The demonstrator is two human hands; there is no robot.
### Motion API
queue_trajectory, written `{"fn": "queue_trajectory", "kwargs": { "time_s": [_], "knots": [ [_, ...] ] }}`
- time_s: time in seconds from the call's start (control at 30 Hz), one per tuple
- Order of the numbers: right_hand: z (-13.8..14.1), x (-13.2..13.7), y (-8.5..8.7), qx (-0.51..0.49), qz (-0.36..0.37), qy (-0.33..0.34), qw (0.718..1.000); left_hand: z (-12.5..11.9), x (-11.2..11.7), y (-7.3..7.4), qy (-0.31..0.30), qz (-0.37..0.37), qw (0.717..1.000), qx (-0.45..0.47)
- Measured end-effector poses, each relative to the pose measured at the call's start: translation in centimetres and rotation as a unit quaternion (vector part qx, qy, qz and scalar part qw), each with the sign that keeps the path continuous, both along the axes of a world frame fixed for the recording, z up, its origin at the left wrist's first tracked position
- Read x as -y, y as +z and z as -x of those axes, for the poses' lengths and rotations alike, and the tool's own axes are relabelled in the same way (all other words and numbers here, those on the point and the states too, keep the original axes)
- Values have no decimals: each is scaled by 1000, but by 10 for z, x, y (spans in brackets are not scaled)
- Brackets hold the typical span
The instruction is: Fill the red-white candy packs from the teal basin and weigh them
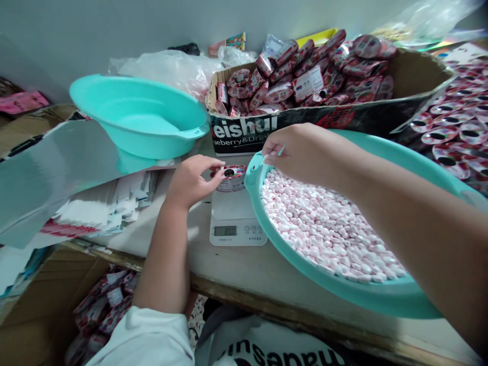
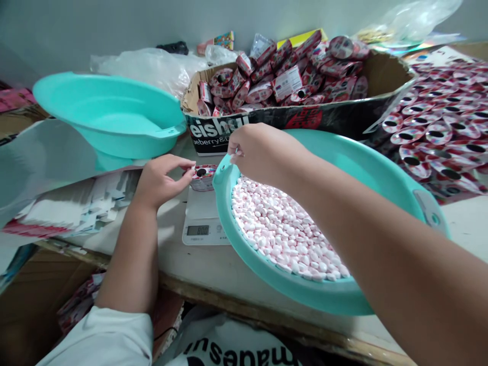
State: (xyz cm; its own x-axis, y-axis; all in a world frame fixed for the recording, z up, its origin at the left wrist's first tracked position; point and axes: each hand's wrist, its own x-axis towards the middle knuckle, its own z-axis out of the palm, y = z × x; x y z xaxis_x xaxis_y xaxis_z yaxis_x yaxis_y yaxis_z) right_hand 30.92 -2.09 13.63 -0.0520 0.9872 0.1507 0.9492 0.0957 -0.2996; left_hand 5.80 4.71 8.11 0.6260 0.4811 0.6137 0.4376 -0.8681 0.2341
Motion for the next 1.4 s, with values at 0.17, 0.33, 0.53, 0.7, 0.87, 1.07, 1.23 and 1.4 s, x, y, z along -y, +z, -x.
{"fn": "queue_trajectory", "kwargs": {
  "time_s": [0.17,0.33,0.53,0.7,0.87,1.07,1.23,1.4],
  "knots": [
    [0,3,6,-10,3,7,1000,-2,1,1,-3,-8,1000,2],
    [1,4,8,-16,12,8,1000,-7,5,1,-11,26,999,22],
    [1,7,11,-25,7,16,1000,-12,7,-2,-21,35,999,29],
    [3,9,14,-34,-6,30,999,-12,4,-3,-39,30,998,27],
    [4,8,13,-31,-30,58,997,-12,3,-2,-35,24,999,32],
    [15,7,11,-51,-16,140,989,-18,14,1,-36,-24,995,90],
    [31,9,2,-135,-5,160,978,-27,26,-2,-39,-115,990,75],
    [38,11,-3,-257,12,148,955,-29,27,-3,-17,-183,977,110]
  ]
}}
